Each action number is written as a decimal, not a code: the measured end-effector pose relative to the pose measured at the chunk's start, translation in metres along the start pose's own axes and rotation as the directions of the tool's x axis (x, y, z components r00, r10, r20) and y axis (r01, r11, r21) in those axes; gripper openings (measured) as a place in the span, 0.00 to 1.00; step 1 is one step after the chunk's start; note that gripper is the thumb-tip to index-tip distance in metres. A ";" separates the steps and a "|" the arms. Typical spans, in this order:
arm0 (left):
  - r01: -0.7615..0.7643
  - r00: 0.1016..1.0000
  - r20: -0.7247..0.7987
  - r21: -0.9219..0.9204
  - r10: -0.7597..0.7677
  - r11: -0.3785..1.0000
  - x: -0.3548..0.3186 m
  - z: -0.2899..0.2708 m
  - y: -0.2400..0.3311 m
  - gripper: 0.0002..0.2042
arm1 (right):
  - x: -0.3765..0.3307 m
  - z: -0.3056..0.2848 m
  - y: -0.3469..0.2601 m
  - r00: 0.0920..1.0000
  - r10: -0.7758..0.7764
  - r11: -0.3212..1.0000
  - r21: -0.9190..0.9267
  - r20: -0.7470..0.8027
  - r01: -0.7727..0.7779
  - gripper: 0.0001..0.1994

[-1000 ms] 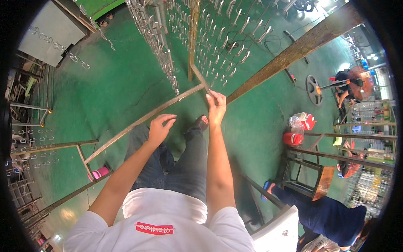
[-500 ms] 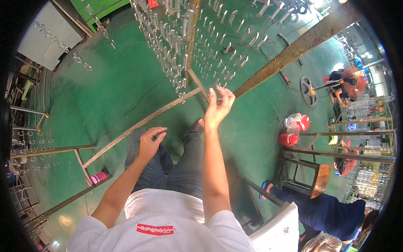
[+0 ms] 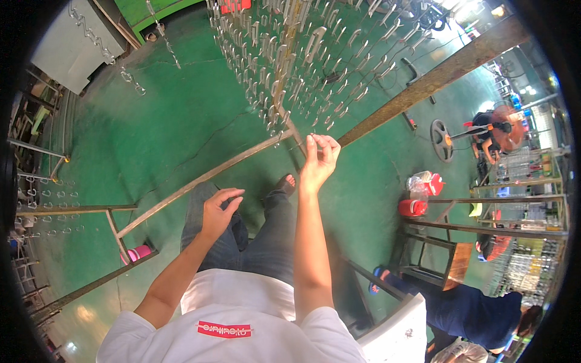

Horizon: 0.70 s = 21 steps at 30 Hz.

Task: The person repeatedly picks up small metal hooks and links them together by hand, then hangs the assembled chains onto a metal rack. The process is continuous and repetitive, with the person working steadily to build and hang multiple chains.

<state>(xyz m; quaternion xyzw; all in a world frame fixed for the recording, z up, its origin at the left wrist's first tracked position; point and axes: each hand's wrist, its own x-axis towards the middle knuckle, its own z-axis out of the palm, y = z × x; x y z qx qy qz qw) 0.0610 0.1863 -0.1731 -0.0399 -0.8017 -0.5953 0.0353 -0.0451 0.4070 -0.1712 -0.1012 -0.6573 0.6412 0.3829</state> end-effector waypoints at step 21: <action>-0.126 0.988 -0.097 -0.095 0.117 0.987 -0.009 -0.048 0.036 0.08 | 0.010 0.035 -0.270 0.892 0.002 0.983 0.164 0.451 -0.086 0.03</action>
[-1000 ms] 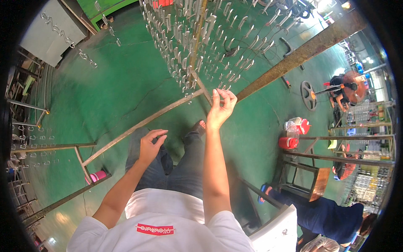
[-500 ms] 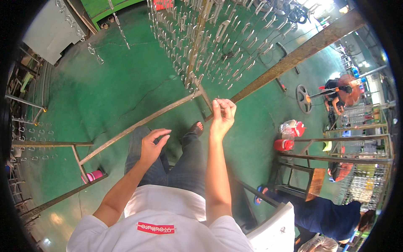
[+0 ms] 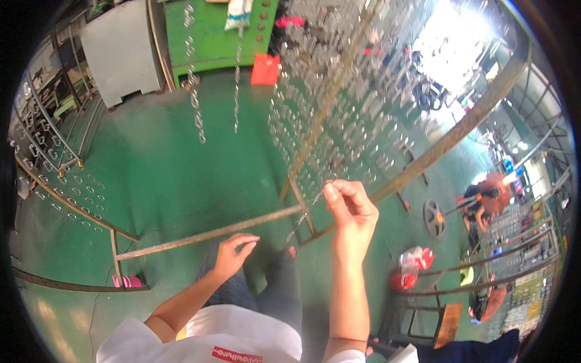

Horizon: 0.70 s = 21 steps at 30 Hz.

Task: The person repeatedly picks up small metal hooks and links them together by hand, then hangs the assembled chains onto a metal rack. The process is continuous and repetitive, with the person working steadily to build and hang multiple chains.

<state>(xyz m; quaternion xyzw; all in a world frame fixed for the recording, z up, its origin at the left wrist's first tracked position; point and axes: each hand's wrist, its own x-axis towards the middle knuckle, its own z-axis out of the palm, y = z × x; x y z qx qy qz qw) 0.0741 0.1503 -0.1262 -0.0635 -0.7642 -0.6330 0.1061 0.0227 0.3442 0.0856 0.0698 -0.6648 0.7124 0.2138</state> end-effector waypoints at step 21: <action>0.200 0.902 -0.407 0.106 -0.141 0.974 -0.044 -0.132 -0.009 0.07 | 0.271 0.187 -0.147 0.970 -0.182 0.976 -0.093 0.164 0.198 0.13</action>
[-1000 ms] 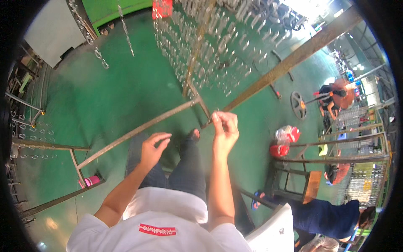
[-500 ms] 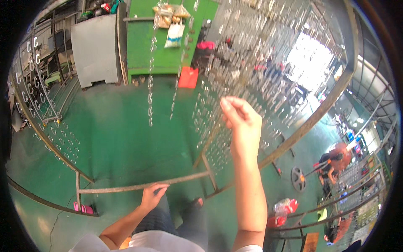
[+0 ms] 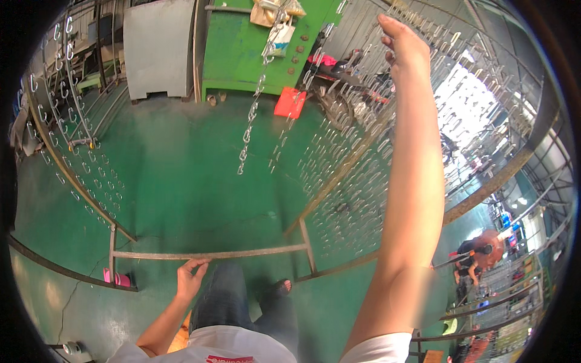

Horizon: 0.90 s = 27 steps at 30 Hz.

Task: The person repeatedly picks up small metal hooks and links them together by hand, then hangs the assembled chains onto a metal rack. The process is continuous and repetitive, with the person working steadily to build and hang multiple chains.

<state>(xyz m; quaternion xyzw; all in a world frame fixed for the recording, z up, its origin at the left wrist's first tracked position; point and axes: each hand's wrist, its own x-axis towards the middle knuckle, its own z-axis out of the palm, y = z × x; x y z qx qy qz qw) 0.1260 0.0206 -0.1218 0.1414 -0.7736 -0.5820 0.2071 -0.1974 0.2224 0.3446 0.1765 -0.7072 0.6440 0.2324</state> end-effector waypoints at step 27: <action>0.009 1.000 -0.017 -0.034 -0.009 0.999 0.025 0.008 -0.005 0.06 | 0.103 0.045 -0.047 0.988 -0.070 0.996 0.041 -0.135 0.076 0.08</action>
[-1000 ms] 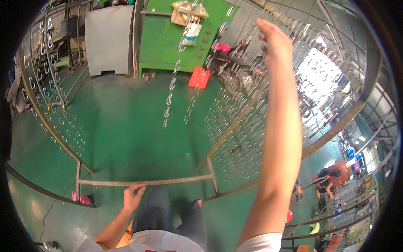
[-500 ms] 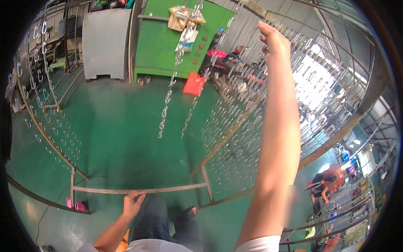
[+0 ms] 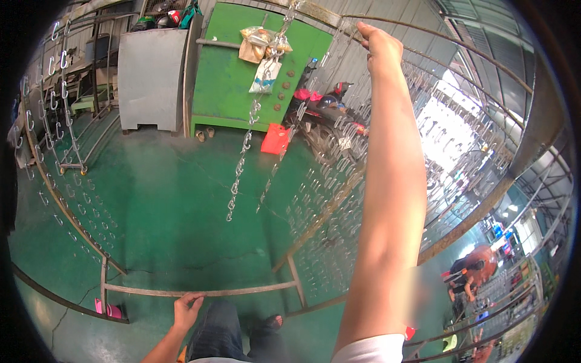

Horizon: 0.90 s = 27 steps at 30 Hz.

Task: The person repeatedly picks up small metal hooks and links them together by hand, then hangs the assembled chains onto a metal rack. The process is continuous and repetitive, with the person working steadily to build and hang multiple chains.

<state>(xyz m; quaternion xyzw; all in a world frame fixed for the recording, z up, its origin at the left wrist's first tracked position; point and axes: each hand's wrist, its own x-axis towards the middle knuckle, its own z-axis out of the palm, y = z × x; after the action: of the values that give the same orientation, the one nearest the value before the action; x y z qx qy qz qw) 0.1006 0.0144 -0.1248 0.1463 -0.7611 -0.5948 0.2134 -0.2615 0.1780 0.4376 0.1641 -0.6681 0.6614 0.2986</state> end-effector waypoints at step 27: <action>0.146 0.831 0.554 -0.319 0.059 0.937 -0.019 0.051 -0.032 0.15 | -0.429 -0.042 0.090 0.879 -0.344 0.934 0.021 0.330 0.357 0.07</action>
<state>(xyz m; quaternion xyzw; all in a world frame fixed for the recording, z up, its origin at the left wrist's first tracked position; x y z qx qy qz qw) 0.0906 0.0583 -0.1688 -0.0551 -0.6692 -0.7410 -0.0080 0.0202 0.1507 0.1002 0.3842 -0.6809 0.5462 0.3009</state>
